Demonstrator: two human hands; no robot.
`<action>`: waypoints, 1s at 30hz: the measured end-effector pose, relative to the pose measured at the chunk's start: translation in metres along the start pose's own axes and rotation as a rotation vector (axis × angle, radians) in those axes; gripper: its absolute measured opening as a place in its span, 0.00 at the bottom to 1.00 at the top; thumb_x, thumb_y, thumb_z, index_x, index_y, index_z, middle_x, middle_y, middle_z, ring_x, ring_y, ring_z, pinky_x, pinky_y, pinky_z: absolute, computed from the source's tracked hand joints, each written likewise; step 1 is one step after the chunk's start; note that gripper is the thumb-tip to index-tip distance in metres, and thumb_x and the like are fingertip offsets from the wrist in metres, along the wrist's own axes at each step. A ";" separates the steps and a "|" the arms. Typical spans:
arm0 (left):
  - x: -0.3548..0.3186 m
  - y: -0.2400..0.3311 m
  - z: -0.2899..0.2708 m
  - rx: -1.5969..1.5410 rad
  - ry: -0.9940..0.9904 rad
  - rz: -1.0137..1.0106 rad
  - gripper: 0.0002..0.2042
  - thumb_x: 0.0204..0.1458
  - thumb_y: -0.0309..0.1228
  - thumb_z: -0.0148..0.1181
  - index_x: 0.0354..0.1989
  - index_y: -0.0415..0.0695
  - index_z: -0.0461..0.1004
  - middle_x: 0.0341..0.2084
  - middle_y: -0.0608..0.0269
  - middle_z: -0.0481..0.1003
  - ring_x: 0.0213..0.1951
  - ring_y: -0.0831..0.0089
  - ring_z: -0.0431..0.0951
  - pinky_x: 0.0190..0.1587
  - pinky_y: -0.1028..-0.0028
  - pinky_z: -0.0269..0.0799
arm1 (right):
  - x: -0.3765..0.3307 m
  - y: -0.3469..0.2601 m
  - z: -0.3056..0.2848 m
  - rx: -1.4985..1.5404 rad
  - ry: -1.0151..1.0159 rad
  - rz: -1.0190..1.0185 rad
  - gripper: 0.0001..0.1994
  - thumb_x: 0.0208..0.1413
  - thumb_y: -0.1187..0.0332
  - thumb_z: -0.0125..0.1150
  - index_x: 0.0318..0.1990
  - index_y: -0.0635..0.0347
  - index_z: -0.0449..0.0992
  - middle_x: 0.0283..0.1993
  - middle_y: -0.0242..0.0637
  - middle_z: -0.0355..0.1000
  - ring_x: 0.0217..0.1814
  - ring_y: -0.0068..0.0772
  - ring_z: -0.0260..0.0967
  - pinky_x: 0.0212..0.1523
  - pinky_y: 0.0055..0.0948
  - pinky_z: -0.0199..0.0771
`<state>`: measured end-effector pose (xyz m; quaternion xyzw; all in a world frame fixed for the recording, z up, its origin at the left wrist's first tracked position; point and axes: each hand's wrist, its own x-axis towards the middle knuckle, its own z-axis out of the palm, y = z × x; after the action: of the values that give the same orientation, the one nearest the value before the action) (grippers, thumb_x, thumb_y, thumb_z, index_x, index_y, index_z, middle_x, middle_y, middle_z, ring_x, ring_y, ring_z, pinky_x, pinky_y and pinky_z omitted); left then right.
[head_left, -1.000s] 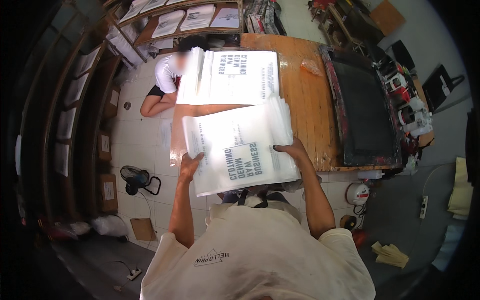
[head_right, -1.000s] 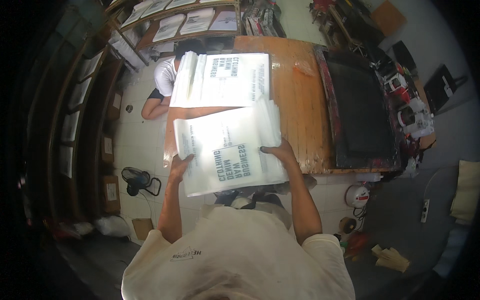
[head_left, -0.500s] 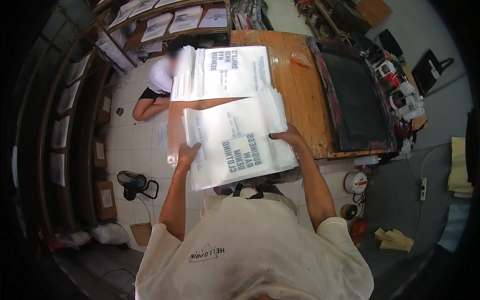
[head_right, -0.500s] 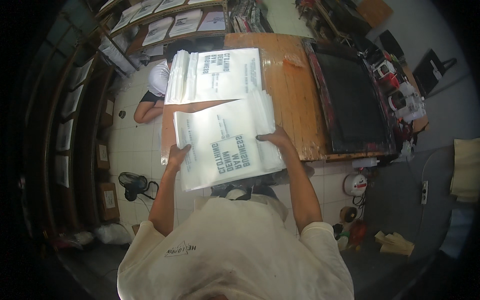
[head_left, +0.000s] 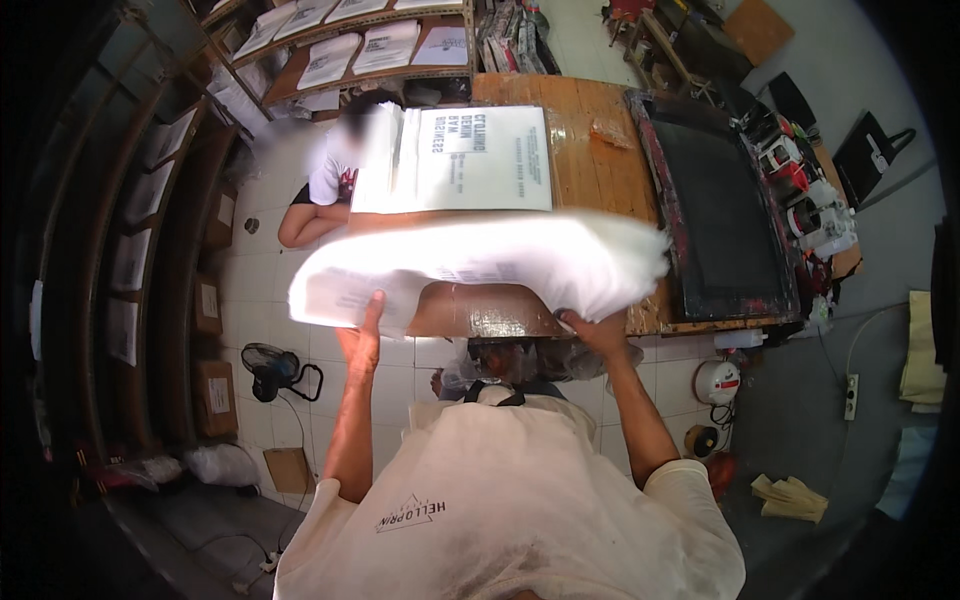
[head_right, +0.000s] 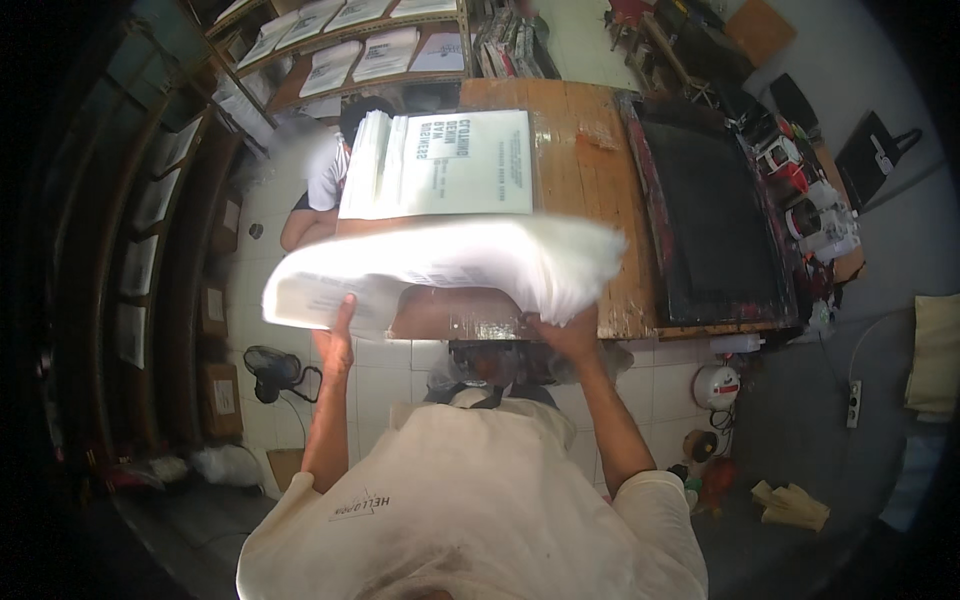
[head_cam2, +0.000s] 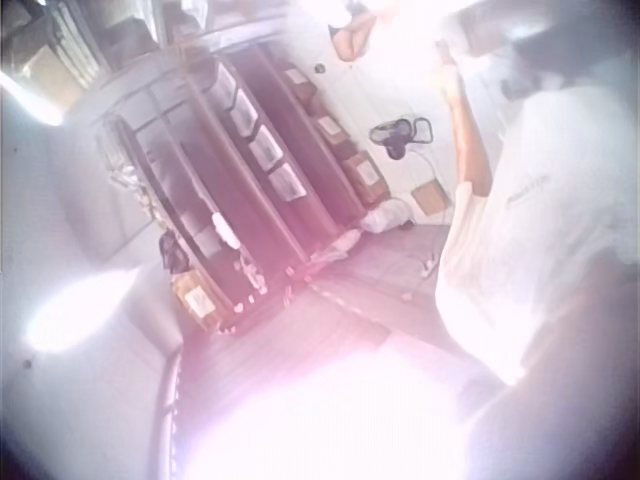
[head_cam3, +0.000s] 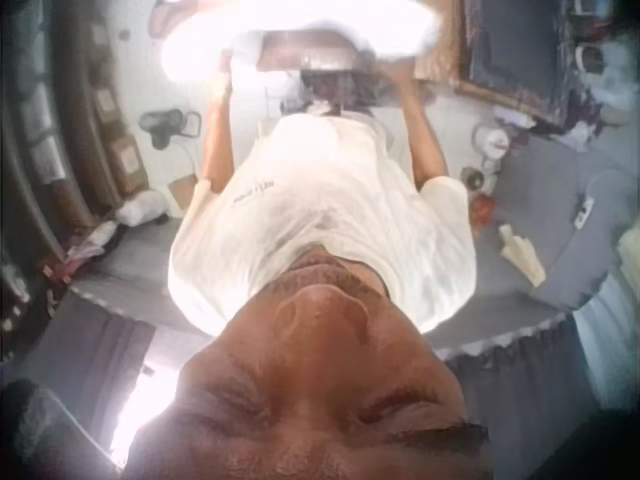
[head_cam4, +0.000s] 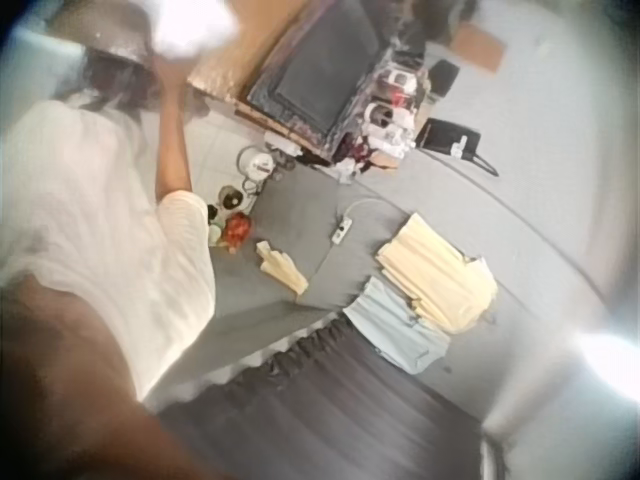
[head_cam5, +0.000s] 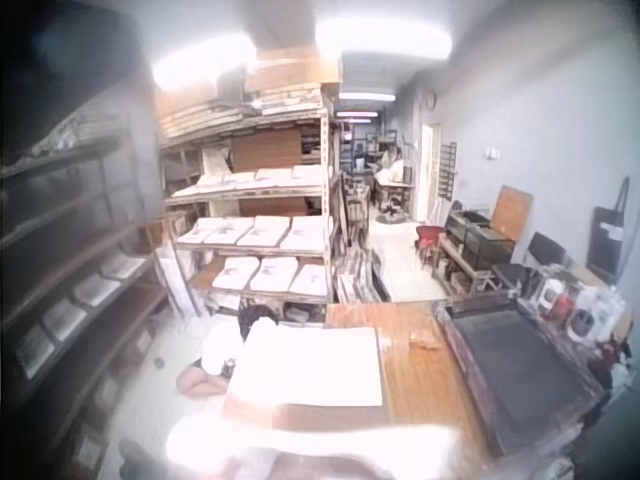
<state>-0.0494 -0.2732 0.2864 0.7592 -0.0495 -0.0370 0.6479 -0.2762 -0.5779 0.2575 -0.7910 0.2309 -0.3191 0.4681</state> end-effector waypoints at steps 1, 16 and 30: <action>0.005 -0.014 0.008 -0.023 0.025 0.040 0.27 0.54 0.41 0.68 0.54 0.31 0.70 0.49 0.51 0.75 0.49 0.65 0.73 0.56 0.65 0.67 | -0.014 0.043 0.009 -0.042 -0.025 -0.034 0.38 0.39 0.68 0.80 0.58 0.66 0.65 0.51 0.44 0.74 0.52 0.37 0.74 0.54 0.37 0.74; 0.063 -0.032 0.013 0.346 -0.287 -0.035 0.15 0.57 0.32 0.62 0.44 0.29 0.77 0.33 0.53 0.81 0.34 0.69 0.80 0.39 0.69 0.76 | 0.058 -0.016 -0.018 -0.042 -0.080 0.445 0.24 0.38 0.77 0.72 0.48 0.69 0.77 0.43 0.46 0.80 0.41 0.38 0.79 0.47 0.32 0.78; 0.056 -0.075 0.051 0.699 -0.446 -0.130 0.19 0.54 0.24 0.61 0.54 0.31 0.71 0.40 0.42 0.79 0.44 0.57 0.82 0.49 0.64 0.76 | 0.048 0.084 -0.004 0.082 -0.280 0.736 0.38 0.34 0.75 0.77 0.59 0.68 0.69 0.52 0.49 0.76 0.54 0.42 0.75 0.55 0.35 0.75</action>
<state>0.0022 -0.3184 0.2047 0.9082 -0.1503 -0.2223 0.3211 -0.2518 -0.6508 0.1981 -0.6719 0.4199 -0.0279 0.6095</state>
